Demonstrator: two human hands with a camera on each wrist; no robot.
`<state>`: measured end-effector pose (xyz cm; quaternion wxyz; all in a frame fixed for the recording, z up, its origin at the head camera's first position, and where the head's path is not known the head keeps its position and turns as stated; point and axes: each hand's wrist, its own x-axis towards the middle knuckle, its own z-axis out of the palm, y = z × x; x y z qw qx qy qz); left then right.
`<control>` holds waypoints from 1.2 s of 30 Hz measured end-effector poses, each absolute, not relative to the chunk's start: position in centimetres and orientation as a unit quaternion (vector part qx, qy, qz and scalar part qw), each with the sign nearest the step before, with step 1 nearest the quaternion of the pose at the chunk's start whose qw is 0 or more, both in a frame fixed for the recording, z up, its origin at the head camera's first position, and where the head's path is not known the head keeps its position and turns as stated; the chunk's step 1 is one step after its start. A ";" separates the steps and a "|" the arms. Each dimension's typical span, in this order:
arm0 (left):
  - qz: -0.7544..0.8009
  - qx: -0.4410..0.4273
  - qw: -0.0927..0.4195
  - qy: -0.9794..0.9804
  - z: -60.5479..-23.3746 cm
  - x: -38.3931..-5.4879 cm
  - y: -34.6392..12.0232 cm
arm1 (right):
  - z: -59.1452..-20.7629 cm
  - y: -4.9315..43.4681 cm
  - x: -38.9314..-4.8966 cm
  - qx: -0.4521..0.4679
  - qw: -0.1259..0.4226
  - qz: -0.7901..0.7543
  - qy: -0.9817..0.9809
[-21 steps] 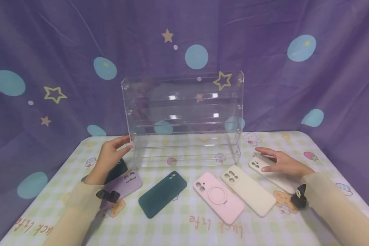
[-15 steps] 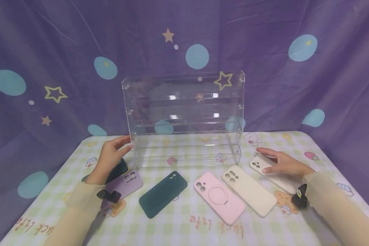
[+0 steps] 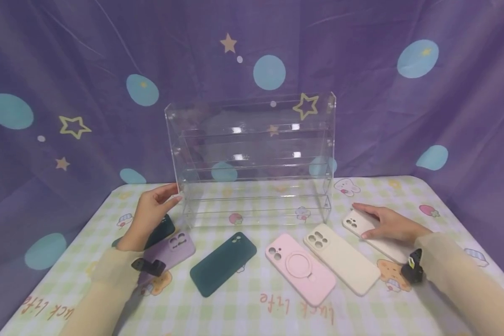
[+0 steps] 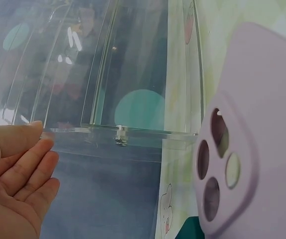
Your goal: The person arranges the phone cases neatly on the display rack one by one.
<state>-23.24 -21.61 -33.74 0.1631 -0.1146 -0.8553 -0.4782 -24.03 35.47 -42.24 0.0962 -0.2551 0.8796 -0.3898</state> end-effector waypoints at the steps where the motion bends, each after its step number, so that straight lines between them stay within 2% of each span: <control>1: -0.480 -0.114 0.164 -0.854 -34.0 -23.5 -21.8 | -42.2 35.4 -24.0 -0.254 0.093 -0.385 0.882; 8: -0.493 -0.119 0.169 -0.845 -35.6 -24.6 -22.7 | -42.1 35.4 -23.6 -0.256 0.065 -0.347 0.900; 17: -0.491 -0.113 0.169 -0.847 -35.6 -24.8 -22.4 | -41.8 35.2 -23.5 -0.274 -0.011 -0.323 0.906; 28: -0.473 -0.098 0.174 -0.858 -35.8 -24.8 -22.5 | -41.4 35.4 -23.7 -0.135 -0.106 -0.334 0.927; 36: -0.471 -0.075 0.172 -0.862 -35.6 -24.6 -22.6 | -39.4 34.8 -23.7 -0.079 -0.092 -0.388 0.914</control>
